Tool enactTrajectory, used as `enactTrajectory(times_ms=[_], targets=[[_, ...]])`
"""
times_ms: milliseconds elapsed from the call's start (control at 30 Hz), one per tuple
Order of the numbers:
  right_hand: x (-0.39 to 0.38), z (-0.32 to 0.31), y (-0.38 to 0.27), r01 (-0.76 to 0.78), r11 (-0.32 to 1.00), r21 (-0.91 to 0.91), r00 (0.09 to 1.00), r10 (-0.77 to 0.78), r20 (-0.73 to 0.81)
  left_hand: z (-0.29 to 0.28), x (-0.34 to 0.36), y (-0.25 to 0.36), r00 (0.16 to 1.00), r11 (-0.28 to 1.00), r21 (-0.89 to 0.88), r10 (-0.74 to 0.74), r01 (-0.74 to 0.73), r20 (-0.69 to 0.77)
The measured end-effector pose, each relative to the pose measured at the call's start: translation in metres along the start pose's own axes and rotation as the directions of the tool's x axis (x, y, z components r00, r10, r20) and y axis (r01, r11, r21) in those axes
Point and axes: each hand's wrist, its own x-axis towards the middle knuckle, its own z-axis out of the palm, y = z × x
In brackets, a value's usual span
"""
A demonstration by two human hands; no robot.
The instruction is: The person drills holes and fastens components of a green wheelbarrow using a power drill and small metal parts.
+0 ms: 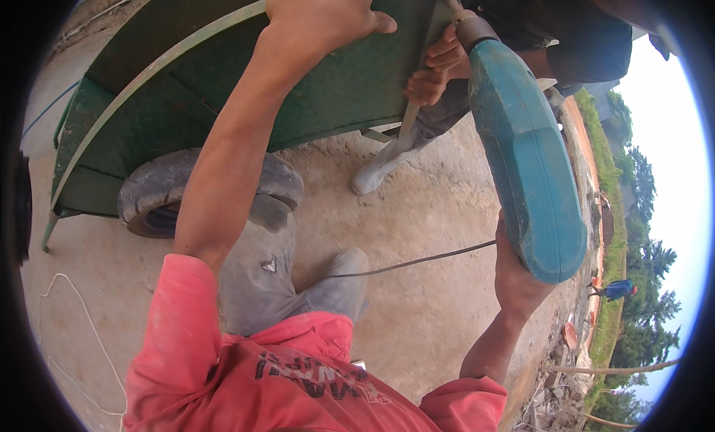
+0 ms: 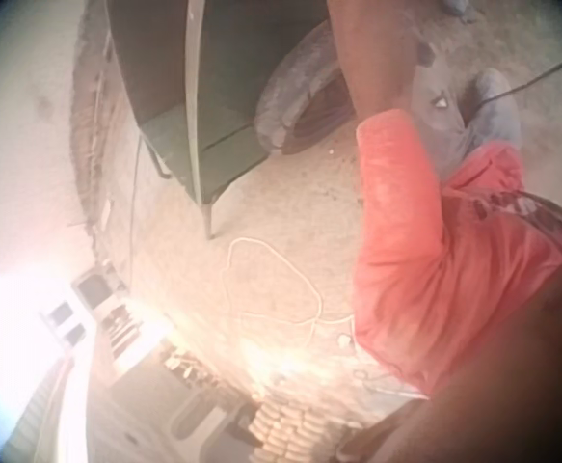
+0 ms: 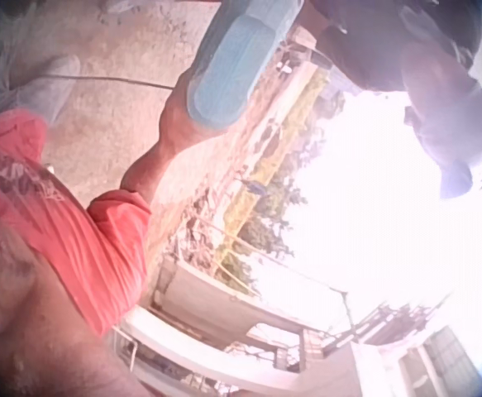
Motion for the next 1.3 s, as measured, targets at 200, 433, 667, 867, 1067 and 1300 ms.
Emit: enactTrajectory(times_ms=[200, 433, 667, 867, 1067, 1300], targets=[[0.007, -0.002, 0.0, 0.043, 0.999, 0.009, 0.996, -0.042, -0.082, 0.002, -0.001, 0.002, 1.0, 1.0, -0.004, -0.017, 0.017, -0.009], [0.013, -0.001, 0.001, -0.052, 0.945, 0.322, 0.996, 0.024, 0.091, -0.007, -0.006, 0.002, 1.0, 1.0, -0.025, 0.003, -0.004, -0.017], [0.004, 0.017, -0.007, -0.055, 0.947, 0.317, 0.997, 0.067, -0.026, -0.004, -0.001, 0.002, 1.0, 1.0, 0.014, -0.011, 0.01, 0.02], [0.005, 0.012, -0.012, -0.115, 0.869, 0.482, 0.992, 0.077, 0.098, -0.007, -0.008, 0.004, 1.0, 1.0, 0.0, -0.006, 0.006, -0.023], [-0.001, 0.02, -0.02, -0.122, 0.85, 0.512, 0.993, 0.102, 0.067, 0.004, -0.004, 0.0, 0.979, 0.944, -0.309, 0.056, -0.115, -0.196], [-0.005, 0.023, -0.02, -0.137, 0.863, 0.485, 0.99, 0.135, 0.041, 0.008, 0.001, -0.004, 0.995, 0.983, -0.173, 0.054, -0.068, -0.085]])
